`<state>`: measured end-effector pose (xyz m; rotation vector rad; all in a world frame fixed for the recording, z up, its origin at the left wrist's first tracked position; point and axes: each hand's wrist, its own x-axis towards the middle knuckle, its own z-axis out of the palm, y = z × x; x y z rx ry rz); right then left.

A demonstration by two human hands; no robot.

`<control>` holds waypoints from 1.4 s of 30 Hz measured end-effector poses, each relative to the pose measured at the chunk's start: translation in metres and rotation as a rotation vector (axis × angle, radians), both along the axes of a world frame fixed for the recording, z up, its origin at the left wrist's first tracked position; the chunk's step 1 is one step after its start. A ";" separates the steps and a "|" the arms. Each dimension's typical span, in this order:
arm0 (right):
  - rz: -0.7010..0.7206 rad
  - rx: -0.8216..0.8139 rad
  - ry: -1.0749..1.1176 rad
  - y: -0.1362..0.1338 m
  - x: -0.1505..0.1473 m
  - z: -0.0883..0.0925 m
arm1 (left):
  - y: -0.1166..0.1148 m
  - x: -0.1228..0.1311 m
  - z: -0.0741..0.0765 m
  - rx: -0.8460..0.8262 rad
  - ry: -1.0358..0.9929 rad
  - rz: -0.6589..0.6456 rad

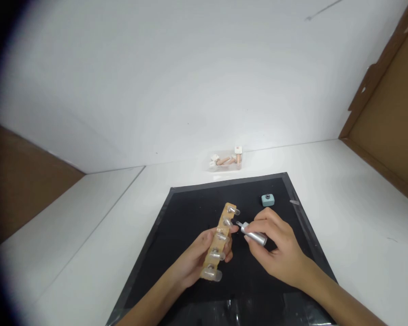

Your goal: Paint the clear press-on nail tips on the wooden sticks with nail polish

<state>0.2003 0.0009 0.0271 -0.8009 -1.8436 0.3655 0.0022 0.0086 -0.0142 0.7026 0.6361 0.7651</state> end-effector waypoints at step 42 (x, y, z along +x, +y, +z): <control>0.034 0.022 -0.020 -0.002 0.001 -0.001 | 0.001 0.001 0.002 -0.035 0.060 -0.008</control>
